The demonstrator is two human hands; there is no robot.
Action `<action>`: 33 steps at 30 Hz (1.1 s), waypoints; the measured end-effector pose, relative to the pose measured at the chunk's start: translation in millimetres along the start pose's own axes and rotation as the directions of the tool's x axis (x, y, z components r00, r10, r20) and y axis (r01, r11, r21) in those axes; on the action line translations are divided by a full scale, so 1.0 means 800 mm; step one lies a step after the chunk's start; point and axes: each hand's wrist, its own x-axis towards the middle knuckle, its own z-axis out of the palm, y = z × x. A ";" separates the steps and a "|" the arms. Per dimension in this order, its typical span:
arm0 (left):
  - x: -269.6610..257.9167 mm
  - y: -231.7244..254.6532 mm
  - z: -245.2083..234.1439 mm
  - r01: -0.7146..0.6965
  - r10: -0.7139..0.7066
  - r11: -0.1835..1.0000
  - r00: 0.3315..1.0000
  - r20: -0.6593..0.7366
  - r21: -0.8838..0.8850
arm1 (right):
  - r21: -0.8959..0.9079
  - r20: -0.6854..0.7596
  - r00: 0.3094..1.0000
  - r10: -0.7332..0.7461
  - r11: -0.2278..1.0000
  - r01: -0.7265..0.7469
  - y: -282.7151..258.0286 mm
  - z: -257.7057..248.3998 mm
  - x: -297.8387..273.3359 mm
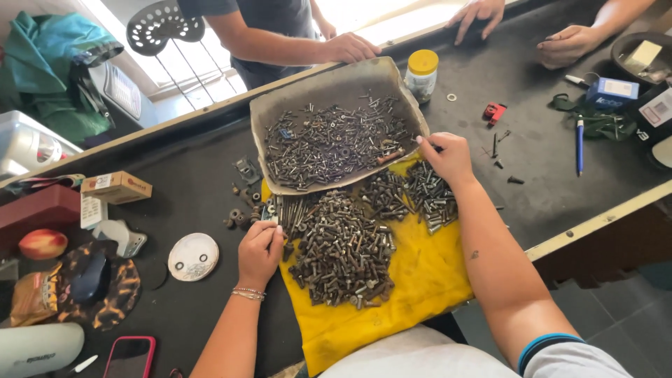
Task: The person sorts a large pile of mixed metal fasteners by hand, picking individual items from a container and placing them onto a yellow cloth on the table. They repeatedly reach into the bin, select fasteners, and set them down on the cloth.
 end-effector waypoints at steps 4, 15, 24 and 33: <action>-0.005 0.006 0.003 0.031 -0.031 0.999 0.999 0.010 -0.029 | 0.012 0.010 1.000 0.028 1.000 -0.028 0.027 0.005 -0.010; 0.002 0.017 0.000 0.047 -0.046 0.998 0.999 0.020 -0.030 | -0.105 0.126 0.991 0.044 0.994 -0.030 -0.036 -0.015 0.000; -0.002 0.010 0.004 0.054 -0.053 0.998 0.998 0.034 -0.023 | -0.137 0.169 0.985 0.044 0.990 -0.020 -0.025 -0.006 -0.001; -0.002 0.013 -0.002 0.035 -0.033 0.998 0.999 0.039 -0.045 | 0.570 -0.101 0.719 0.687 0.632 -0.524 0.020 -0.009 0.020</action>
